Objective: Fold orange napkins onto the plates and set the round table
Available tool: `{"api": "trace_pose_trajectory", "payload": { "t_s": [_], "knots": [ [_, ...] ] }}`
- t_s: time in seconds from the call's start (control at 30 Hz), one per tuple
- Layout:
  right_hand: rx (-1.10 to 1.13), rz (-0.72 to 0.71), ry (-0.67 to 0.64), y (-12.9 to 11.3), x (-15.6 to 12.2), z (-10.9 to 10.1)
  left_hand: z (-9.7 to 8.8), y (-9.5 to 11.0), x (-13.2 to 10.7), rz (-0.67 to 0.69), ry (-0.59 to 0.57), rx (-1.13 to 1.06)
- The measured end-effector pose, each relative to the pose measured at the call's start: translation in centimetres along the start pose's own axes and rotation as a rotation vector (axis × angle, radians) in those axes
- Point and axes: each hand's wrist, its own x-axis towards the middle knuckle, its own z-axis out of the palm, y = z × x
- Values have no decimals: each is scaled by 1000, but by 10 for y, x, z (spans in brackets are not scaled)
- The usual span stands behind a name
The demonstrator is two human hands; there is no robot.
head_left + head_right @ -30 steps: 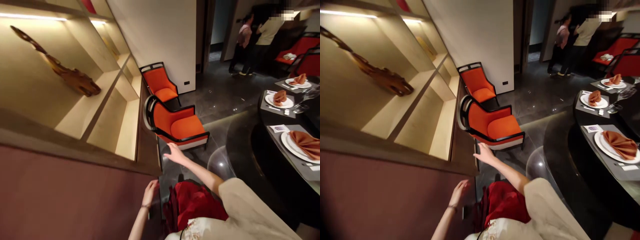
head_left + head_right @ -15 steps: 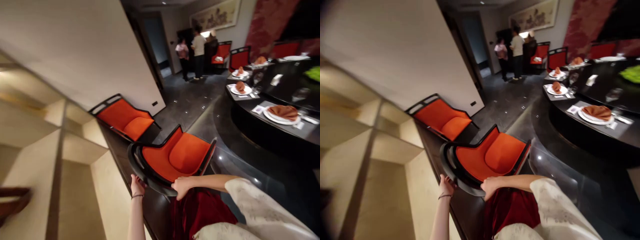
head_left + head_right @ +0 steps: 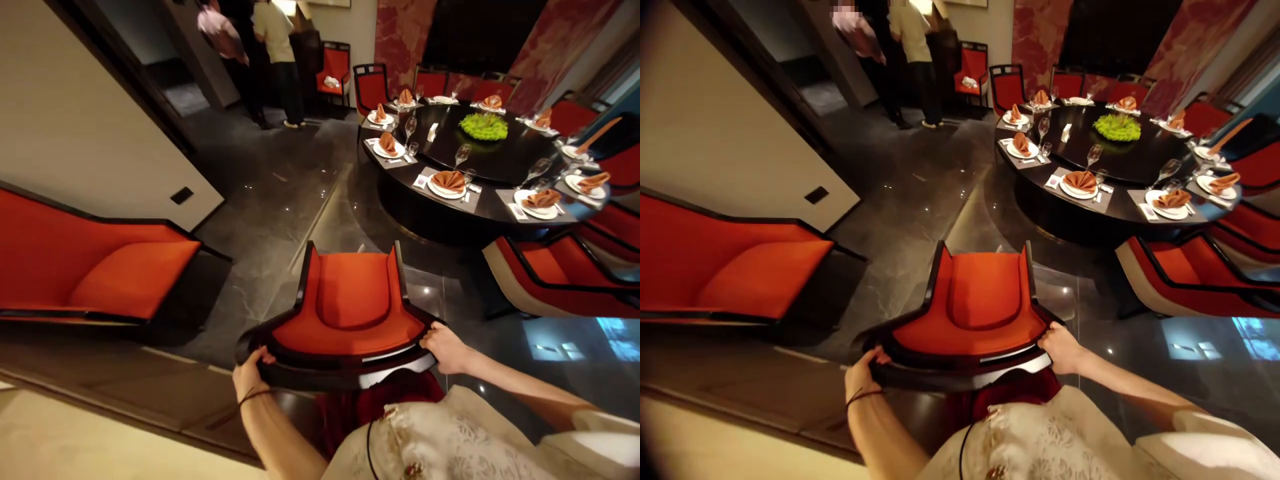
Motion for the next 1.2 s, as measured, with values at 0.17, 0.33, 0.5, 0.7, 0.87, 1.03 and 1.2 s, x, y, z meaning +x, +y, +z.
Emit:
{"api": "trace_pose_trajectory", "payload": {
  "t_s": [0.17, 0.33, 0.5, 0.7, 0.87, 1.03, 1.2],
  "knots": [
    [99, 151, 28, 22, -24, 11, 100, 9, 5, -28, -150, 15],
    [182, 291, 84, 93, -22, 19, 249, -9, 14, -4, -345, 100],
    [243, 429, 127, 183, 1, 5, 430, -29, 17, -19, -475, 198],
    [339, 549, 272, 250, 17, -20, 535, -46, 18, -49, -490, 314],
    [381, 599, 253, 261, 18, -26, 521, -60, 19, -71, -462, 393],
    [436, 665, 153, 239, 10, -21, 502, -74, 19, -126, -431, 376],
    [430, 698, 119, 222, -10, 0, 488, -86, 14, -108, -484, 375]
  ]
}}
